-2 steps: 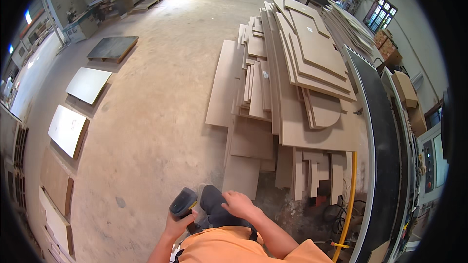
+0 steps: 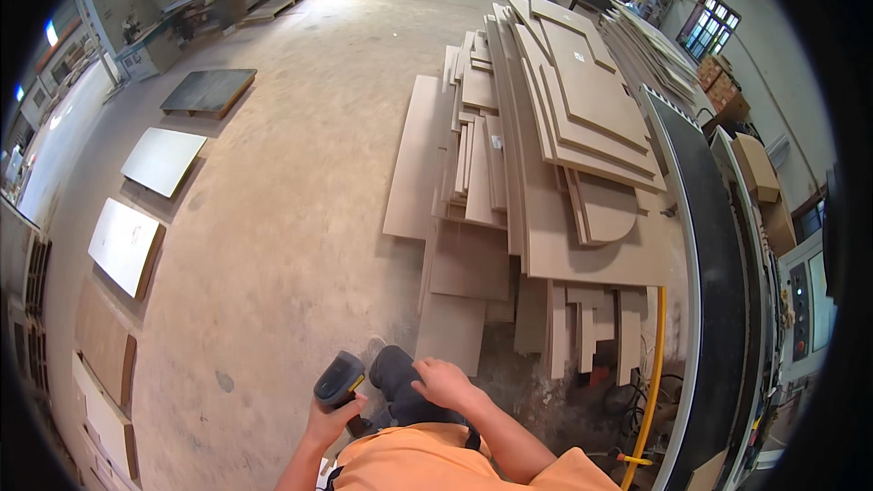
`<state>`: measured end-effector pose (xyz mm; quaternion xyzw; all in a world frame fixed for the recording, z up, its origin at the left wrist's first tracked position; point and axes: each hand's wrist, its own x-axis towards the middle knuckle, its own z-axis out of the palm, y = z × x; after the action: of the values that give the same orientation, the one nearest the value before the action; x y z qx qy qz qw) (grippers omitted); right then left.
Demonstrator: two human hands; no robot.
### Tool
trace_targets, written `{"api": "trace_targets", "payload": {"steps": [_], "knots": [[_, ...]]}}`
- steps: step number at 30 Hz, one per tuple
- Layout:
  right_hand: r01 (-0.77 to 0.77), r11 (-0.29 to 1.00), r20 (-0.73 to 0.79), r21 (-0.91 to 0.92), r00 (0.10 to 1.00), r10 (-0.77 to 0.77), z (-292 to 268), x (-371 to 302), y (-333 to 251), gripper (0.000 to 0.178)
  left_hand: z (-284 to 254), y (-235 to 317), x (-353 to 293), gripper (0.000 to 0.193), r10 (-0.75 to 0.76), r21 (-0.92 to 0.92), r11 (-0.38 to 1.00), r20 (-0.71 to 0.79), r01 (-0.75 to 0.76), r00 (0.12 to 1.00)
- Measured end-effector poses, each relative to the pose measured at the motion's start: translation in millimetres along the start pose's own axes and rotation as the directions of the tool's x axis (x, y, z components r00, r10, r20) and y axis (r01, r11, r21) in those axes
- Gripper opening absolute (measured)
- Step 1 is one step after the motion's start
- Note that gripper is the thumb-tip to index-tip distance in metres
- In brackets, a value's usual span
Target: The person carries a large L-shaped wooden panel across a workshop, places it on a metal frame, then walks to a conveyor machine. They pick up a barcode scanner and scan labels on several wooden panels, placing them on the conveyor belt.
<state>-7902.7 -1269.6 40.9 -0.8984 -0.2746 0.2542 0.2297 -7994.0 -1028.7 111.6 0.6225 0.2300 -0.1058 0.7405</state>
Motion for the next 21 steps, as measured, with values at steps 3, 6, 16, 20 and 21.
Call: {"api": "trace_targets", "payload": {"steps": [3, 6, 16, 20, 21], "knots": [[-0.041, 0.998, 0.036, 0.043, 0.999, 0.039, -12.6, 42.9, 5.1, 0.038, -9.9, 11.3, 45.6, 0.014, 0.034, -0.05, 0.998, -0.051, -0.036, 0.998], [-0.114, 0.992, 0.154, 0.05, 0.982, 0.105, -23.9, 87.3, 17.2, 0.042, -14.0, 28.5, 106.9, 0.014, 0.047, -0.047, 0.998, -0.063, -0.05, 0.997], [-0.119, 0.992, -0.128, 0.028, 0.984, 0.122, -159.8, 303.8, 95.5, 0.032, 9.4, 180.8, 337.0, 0.02, 0.074, 0.078, 0.994, 0.027, -0.076, 0.997], [-0.07, 0.997, -0.316, 0.031, 0.946, 0.076, -263.1, 362.0, 106.8, 0.036, 25.6, 240.9, 410.2, 0.02, 0.115, 0.062, 0.991, 0.099, -0.122, 0.988], [-0.082, 0.993, -0.332, 0.089, 0.937, 0.107, -288.0, 374.0, 111.5, 0.037, 29.7, 252.5, 431.7, 0.02, 0.076, 0.086, 0.993, 0.098, -0.085, 0.992]]}}
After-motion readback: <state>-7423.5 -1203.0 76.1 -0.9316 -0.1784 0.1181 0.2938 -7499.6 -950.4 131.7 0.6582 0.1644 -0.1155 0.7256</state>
